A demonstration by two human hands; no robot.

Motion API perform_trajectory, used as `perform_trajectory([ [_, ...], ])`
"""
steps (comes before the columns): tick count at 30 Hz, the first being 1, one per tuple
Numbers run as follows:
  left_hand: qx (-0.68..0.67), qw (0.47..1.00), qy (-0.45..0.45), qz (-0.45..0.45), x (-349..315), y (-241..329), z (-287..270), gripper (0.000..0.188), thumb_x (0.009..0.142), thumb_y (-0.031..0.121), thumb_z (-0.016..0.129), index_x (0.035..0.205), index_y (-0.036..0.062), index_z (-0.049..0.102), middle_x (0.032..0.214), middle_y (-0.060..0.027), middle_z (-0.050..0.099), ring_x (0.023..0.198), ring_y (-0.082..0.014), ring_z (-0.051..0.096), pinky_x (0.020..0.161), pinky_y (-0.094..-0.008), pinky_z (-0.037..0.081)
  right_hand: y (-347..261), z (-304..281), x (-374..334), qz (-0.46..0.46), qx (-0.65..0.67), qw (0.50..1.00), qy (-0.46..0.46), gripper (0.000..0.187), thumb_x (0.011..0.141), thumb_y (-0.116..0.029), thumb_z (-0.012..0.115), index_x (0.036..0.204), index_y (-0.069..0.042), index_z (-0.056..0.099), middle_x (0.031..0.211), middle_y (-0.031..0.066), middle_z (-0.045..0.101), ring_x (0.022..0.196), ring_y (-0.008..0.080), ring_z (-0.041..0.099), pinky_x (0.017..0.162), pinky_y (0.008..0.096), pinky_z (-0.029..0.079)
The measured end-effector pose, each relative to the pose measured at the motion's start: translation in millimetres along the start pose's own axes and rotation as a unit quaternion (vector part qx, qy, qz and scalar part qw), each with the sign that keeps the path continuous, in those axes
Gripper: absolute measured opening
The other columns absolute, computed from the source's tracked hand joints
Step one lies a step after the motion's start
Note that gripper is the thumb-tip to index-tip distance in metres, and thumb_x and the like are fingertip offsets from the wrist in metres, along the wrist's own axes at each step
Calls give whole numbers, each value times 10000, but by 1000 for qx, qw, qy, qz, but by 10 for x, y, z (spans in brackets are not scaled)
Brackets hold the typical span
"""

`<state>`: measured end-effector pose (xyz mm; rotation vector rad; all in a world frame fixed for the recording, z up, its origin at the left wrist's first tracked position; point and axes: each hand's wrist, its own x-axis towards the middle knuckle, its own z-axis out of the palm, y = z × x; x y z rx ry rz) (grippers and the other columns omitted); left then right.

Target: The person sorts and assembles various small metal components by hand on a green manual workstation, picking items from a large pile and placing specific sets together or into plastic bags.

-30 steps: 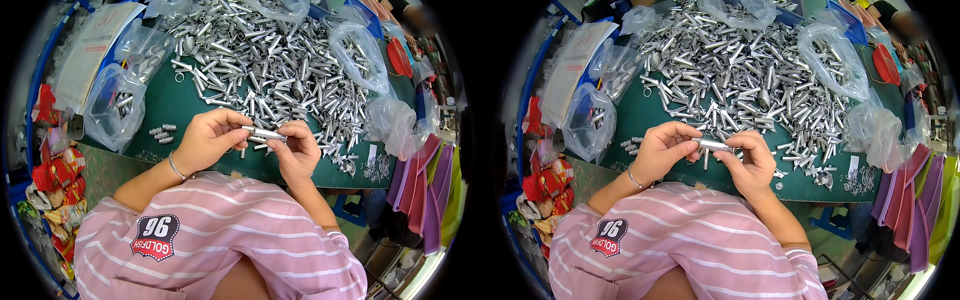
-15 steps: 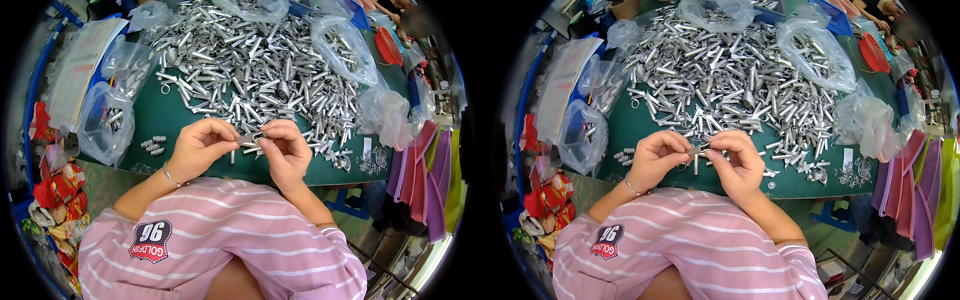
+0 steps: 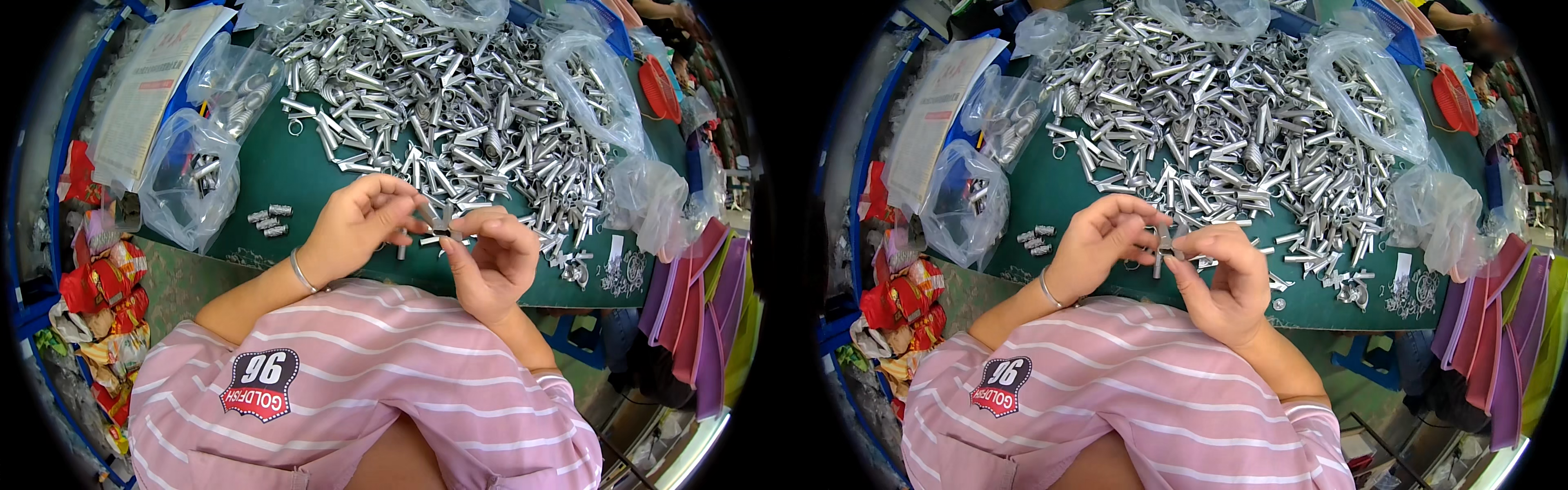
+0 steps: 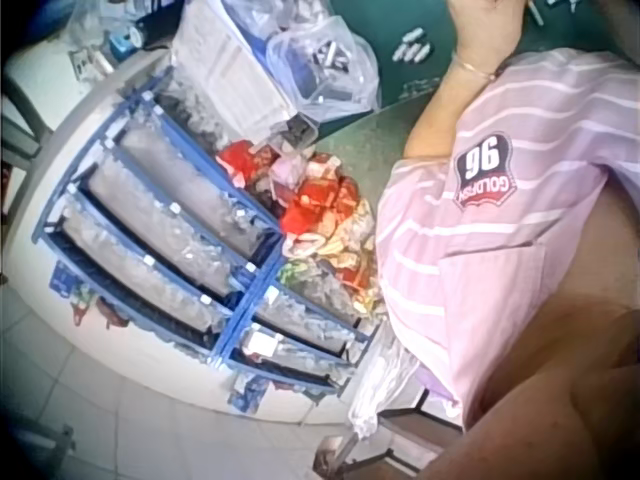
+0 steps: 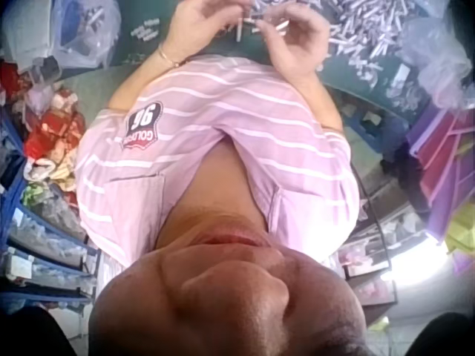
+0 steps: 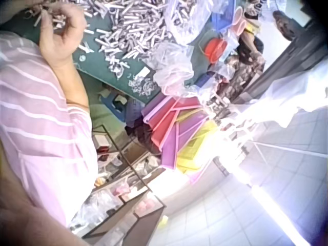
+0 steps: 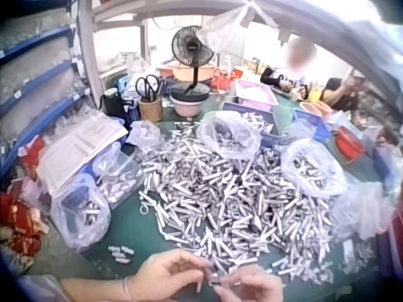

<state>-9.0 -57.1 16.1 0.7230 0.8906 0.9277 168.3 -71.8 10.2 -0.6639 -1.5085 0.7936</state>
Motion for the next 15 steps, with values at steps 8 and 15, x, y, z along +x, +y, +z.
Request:
perform_trajectory([
  [8,-23,997,-28,75,132,-51,-150,257,847,24,633,1075,29,515,950,-123,646,853,-182,650,712,-283,543,23,-30,77,5,-125,989,-81,217,768,98,605,955,-12,611,890,122,623,817,222,593,714,303,468],
  [15,325,855,12,405,60,-23,-55,363,747,-29,711,1073,5,555,919,-97,679,796,-172,653,708,-269,507,107,5,-86,385,128,913,-28,266,987,-190,459,1099,21,576,881,38,603,791,90,560,730,226,470],
])
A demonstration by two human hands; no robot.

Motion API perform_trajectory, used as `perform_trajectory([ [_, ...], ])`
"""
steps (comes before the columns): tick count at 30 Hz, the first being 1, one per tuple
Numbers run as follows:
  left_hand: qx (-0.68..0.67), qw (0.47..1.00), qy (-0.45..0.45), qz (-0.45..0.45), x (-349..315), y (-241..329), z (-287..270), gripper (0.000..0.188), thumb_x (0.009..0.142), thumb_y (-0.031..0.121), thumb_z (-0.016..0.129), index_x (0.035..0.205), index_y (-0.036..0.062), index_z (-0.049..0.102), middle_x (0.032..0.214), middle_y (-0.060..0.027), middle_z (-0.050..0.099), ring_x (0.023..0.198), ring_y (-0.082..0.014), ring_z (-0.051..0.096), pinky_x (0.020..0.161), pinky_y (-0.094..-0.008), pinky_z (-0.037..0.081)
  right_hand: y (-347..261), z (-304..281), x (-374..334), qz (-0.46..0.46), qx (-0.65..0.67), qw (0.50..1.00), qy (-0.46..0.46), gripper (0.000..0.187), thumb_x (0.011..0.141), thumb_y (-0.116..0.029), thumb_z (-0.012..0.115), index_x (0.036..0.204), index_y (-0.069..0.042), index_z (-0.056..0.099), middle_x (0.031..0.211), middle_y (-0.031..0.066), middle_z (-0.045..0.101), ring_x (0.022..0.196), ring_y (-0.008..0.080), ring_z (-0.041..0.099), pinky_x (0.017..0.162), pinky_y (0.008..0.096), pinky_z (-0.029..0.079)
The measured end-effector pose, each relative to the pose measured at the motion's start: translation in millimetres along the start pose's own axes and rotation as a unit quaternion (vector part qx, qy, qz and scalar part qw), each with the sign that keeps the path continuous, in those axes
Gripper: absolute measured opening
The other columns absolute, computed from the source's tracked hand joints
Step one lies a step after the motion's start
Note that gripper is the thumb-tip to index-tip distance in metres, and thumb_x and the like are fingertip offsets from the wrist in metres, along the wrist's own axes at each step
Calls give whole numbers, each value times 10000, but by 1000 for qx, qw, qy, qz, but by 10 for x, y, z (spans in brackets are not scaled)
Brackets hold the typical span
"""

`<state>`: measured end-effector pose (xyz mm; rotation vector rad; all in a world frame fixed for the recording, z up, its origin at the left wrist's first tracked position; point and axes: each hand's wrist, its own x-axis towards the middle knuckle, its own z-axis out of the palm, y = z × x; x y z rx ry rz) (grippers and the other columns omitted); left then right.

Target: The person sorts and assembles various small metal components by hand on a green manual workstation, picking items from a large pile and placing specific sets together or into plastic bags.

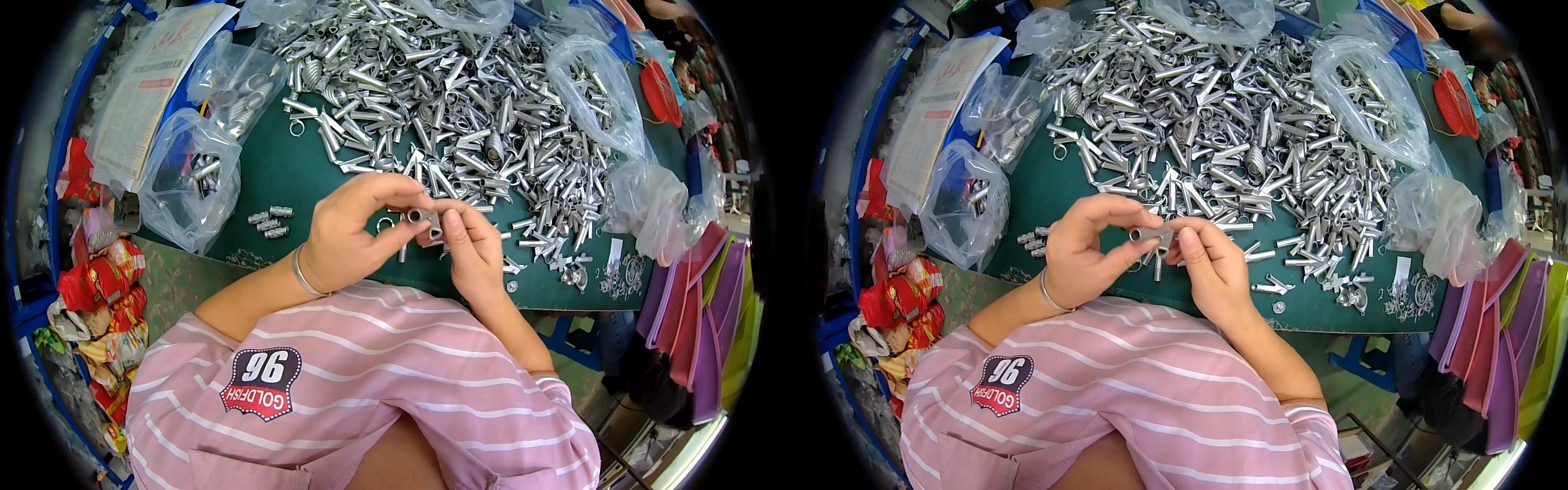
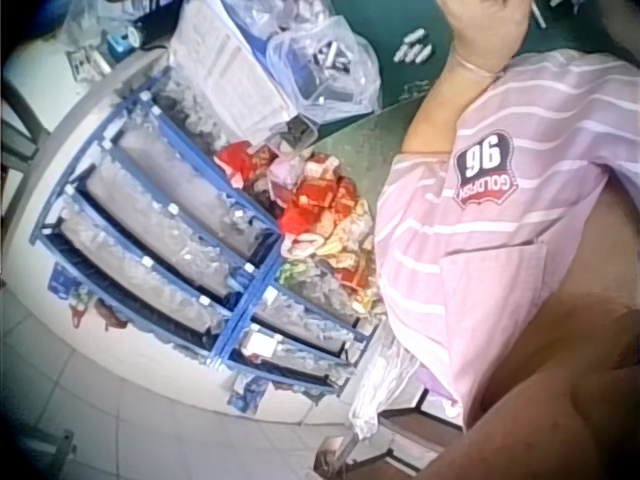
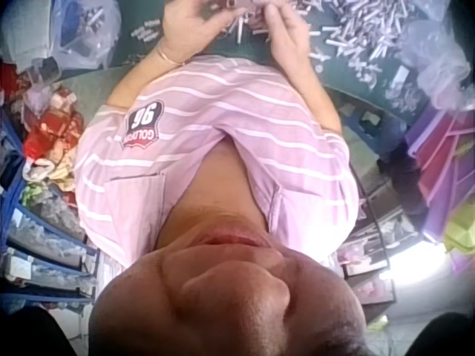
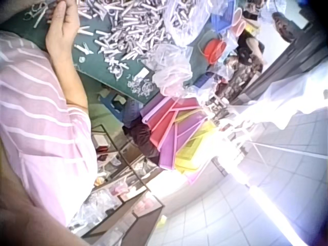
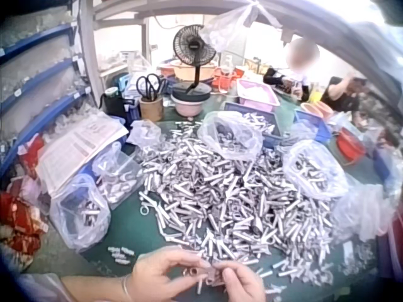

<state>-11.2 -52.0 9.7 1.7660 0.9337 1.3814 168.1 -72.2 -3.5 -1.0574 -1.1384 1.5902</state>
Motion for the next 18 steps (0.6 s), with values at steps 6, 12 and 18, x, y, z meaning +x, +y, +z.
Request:
perform_trajectory([
  [6,68,992,-51,98,33,50,-49,439,711,-59,718,1112,3,553,909,-93,696,792,-194,644,685,-293,486,22,53,6,-30,-3,999,-26,277,985,-200,468,1104,26,575,907,56,631,778,93,573,722,228,471],
  [12,13,994,-70,-80,29,118,28,285,696,-86,680,963,2,636,941,-105,646,798,-201,643,645,-274,520,10,-2,31,-79,132,986,62,146,879,-3,593,1020,32,577,952,87,623,808,125,594,728,244,491],
  [18,36,992,-110,-55,-10,-5,4,190,732,-95,645,892,7,638,936,-120,643,874,-221,628,730,-294,506,-6,-22,11,-174,-53,981,67,158,775,23,682,923,-4,635,966,98,613,850,168,599,718,275,490],
])
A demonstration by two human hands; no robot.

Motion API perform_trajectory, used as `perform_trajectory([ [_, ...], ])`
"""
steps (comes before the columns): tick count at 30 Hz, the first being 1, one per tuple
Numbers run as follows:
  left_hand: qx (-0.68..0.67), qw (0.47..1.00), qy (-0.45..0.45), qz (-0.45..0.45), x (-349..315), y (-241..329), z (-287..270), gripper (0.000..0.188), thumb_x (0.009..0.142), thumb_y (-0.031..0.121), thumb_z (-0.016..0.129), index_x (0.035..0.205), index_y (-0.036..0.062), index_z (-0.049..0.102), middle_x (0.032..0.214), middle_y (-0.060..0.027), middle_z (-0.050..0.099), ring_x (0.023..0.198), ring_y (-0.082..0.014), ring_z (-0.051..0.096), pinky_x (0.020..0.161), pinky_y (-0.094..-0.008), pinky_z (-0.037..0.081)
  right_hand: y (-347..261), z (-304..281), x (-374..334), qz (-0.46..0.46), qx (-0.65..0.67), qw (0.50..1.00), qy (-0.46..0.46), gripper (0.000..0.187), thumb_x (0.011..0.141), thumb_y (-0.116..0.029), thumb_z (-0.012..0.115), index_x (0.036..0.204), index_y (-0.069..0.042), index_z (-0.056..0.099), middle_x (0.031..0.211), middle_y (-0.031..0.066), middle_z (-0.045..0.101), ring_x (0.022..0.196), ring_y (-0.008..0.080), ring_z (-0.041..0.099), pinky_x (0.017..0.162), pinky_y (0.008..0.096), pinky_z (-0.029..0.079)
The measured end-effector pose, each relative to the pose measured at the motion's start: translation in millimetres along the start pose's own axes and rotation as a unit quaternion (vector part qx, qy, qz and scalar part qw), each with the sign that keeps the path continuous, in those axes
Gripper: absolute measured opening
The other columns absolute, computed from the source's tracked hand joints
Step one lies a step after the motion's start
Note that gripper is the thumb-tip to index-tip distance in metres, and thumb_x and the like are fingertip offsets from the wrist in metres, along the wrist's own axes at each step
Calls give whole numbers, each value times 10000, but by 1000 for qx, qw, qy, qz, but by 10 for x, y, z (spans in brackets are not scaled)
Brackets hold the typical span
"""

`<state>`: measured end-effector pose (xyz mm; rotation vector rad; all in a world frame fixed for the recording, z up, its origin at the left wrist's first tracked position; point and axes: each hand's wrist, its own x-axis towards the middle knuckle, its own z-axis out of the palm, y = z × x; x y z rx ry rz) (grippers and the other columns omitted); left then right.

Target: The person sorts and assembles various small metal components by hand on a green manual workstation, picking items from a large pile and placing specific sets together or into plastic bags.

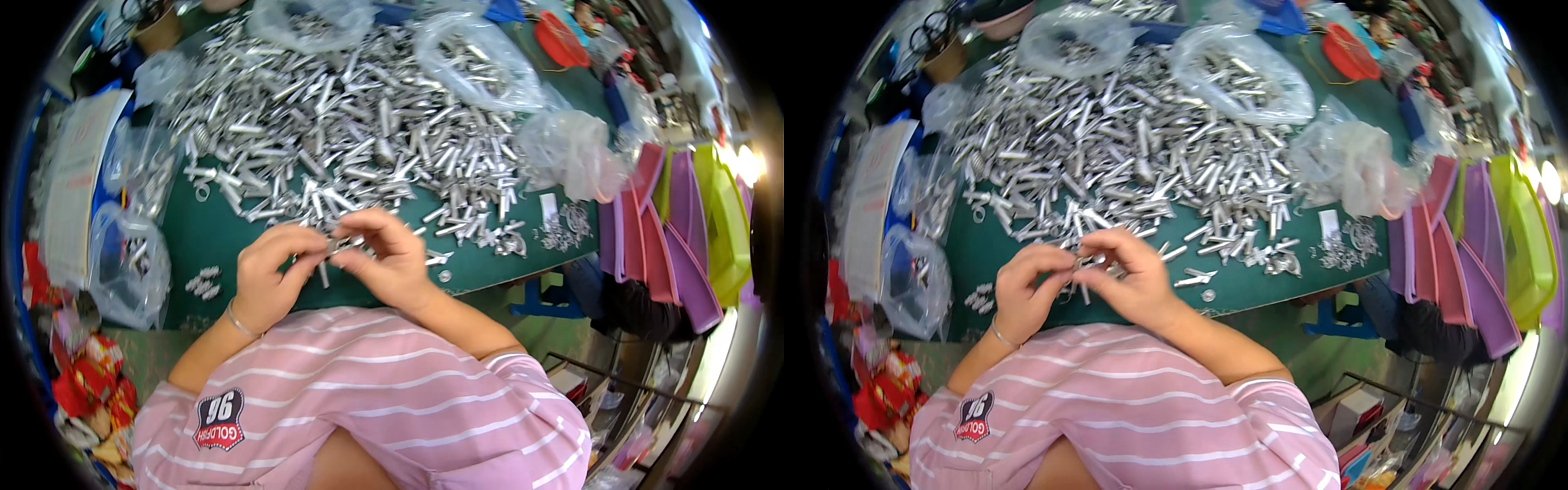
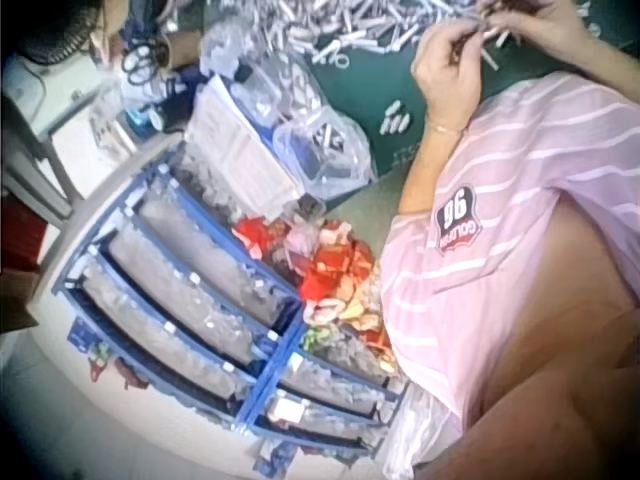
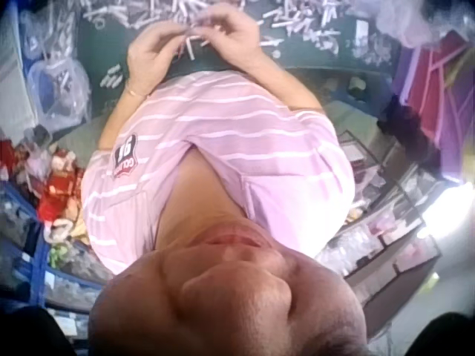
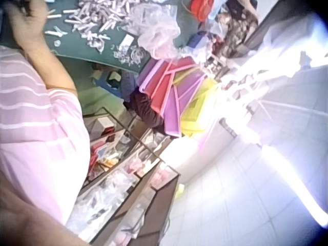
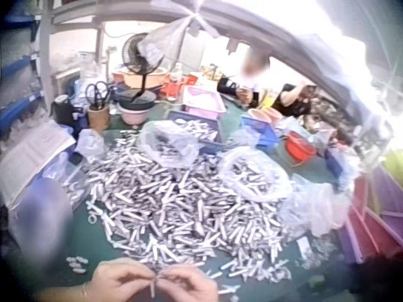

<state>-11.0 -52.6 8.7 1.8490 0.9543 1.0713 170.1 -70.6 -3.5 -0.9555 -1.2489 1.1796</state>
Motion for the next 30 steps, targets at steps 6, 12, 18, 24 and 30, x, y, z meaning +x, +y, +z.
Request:
perform_trajectory([
  [6,-24,994,102,-7,-16,-44,37,199,732,-94,657,896,11,619,1029,-125,602,894,-196,601,758,-261,488,-171,-219,293,-235,-327,914,-44,175,725,44,666,886,-9,623,953,150,630,896,300,627,770,336,522],
  [12,-116,986,109,-56,-41,-72,38,173,786,-97,603,934,-7,598,1102,-120,535,951,-157,564,782,-237,480,-518,-1384,1438,-303,-465,817,155,193,766,-27,666,944,18,609,1017,197,609,921,339,611,809,374,496],
  [18,-195,964,130,-128,-156,-203,-47,154,832,-91,553,964,-13,556,1078,-104,536,881,-120,552,746,-227,478,-486,-1718,1445,-114,-759,641,-25,404,721,-288,741,1014,-49,598,1029,146,578,1053,306,533,890,431,410],
  [24,-196,963,97,-161,-92,-195,14,96,848,-60,566,935,-19,573,1021,-83,560,816,-96,547,680,-209,464,-664,-2180,1814,-124,-826,550,7,118,795,-163,536,862,-158,634,851,55,679,814,235,652,743,435,424],
  [30,-168,965,91,-179,-162,-285,-49,102,837,-67,582,928,-24,597,977,-64,575,829,-107,567,716,-211,471,-590,-2158,2141,-254,-700,636,205,80,787,-218,628,783,-141,648,794,74,665,766,285,635,659,442,447],
])
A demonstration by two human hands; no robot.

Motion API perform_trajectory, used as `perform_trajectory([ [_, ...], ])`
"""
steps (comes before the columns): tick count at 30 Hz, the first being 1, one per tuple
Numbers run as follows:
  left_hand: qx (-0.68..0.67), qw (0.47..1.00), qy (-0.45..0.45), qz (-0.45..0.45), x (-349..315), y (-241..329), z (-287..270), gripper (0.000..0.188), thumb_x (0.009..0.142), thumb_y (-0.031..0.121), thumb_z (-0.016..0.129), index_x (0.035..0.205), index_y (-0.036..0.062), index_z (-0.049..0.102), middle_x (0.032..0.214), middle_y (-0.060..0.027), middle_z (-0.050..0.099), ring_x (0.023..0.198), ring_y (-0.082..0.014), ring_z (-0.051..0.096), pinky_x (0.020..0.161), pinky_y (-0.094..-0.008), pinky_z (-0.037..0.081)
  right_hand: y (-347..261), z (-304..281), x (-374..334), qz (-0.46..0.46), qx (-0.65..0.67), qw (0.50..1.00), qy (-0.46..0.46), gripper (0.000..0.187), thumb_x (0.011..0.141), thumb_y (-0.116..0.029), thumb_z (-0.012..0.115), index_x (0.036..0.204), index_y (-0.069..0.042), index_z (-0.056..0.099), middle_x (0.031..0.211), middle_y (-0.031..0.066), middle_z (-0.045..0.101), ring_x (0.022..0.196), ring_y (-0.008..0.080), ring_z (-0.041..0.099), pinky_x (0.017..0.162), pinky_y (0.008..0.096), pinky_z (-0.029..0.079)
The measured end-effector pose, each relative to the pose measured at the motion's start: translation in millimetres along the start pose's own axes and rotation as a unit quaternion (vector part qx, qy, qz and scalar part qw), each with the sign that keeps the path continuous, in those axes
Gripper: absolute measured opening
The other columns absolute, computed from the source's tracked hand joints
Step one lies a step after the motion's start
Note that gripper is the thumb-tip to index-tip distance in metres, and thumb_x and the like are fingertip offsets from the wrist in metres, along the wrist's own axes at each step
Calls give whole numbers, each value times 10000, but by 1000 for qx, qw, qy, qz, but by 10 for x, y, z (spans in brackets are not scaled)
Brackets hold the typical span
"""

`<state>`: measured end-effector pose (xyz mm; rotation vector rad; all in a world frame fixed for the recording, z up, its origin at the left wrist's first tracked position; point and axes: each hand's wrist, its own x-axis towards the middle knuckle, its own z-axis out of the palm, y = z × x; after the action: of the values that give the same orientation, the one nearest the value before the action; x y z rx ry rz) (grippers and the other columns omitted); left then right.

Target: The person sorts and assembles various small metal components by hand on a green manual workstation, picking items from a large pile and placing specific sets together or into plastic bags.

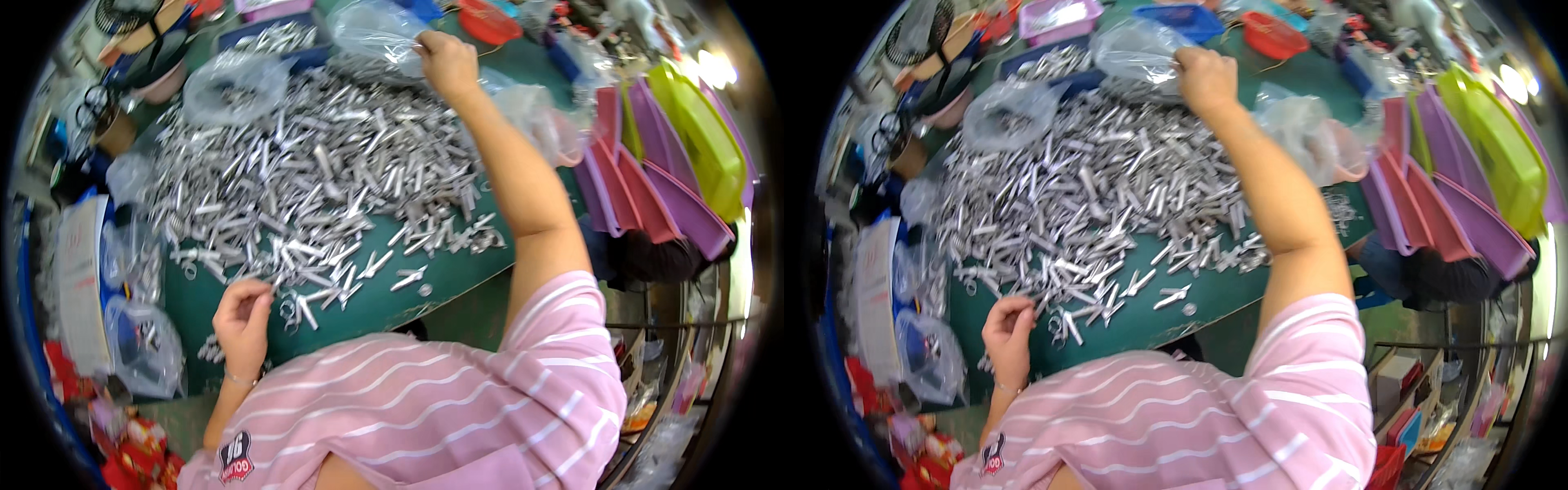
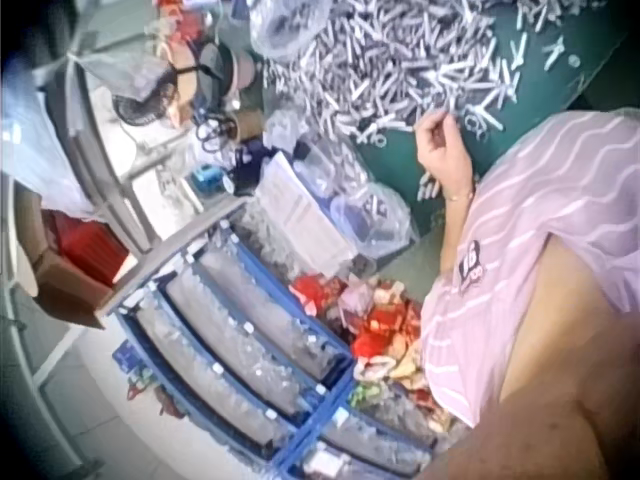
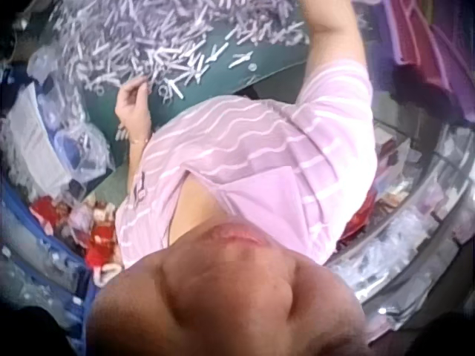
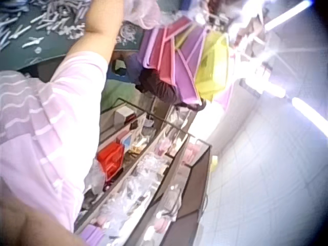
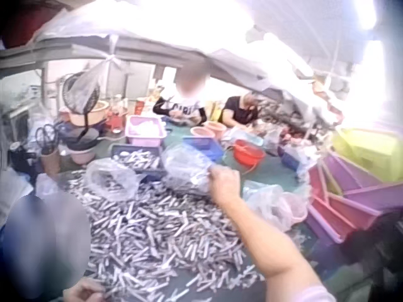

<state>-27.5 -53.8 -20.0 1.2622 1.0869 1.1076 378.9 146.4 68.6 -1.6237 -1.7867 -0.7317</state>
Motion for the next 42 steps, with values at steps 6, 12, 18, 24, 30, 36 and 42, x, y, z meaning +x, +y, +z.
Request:
perform_trajectory([
  [6,321,899,-206,216,73,140,83,294,655,46,761,929,33,652,1070,-129,601,920,-270,590,838,-350,447,-328,-247,-388,-100,119,988,21,187,738,-120,692,912,-67,646,925,119,640,889,310,591,779,406,456],
  [12,412,842,-200,285,225,-55,223,222,649,-21,693,852,47,633,1080,-135,598,986,-333,567,844,-393,450,-669,-1047,-1311,-43,283,874,-392,153,688,17,674,824,-8,609,806,123,592,808,305,574,728,366,465],
  [18,360,894,-79,255,418,37,204,159,724,-73,654,854,17,636,1046,-139,610,876,-260,605,761,-329,494,-854,-1208,-1924,23,223,914,-339,233,653,18,702,851,-26,588,797,130,544,815,337,554,723,410,463],
  [24,274,921,-93,262,296,242,314,147,737,-84,644,858,1,642,974,-118,635,868,-208,623,714,-265,501,-1179,-1231,-1924,210,499,793,-279,198,691,55,710,839,-14,596,831,77,593,769,177,599,655,269,479],
  [30,92,982,-141,82,215,321,371,111,784,6,675,893,11,655,918,-72,647,769,-119,613,632,-220,493,-1672,-1213,-1934,243,748,603,-134,211,701,109,700,863,21,597,938,127,591,859,185,593,733,279,497],
  [36,-116,921,-303,-214,211,500,378,172,863,137,660,952,-9,635,813,-66,659,667,-102,625,556,-211,493,-1797,-1190,-1854,91,634,761,-102,244,664,124,696,857,0,612,911,126,610,811,217,591,722,283,485],
  [42,-52,949,-230,-209,213,490,462,132,872,87,636,925,-32,613,783,-92,660,606,-111,625,525,-205,505,-1871,-1171,-1837,48,505,860,-57,299,672,141,650,920,-24,621,966,125,570,823,240,564,706,310,478],
])
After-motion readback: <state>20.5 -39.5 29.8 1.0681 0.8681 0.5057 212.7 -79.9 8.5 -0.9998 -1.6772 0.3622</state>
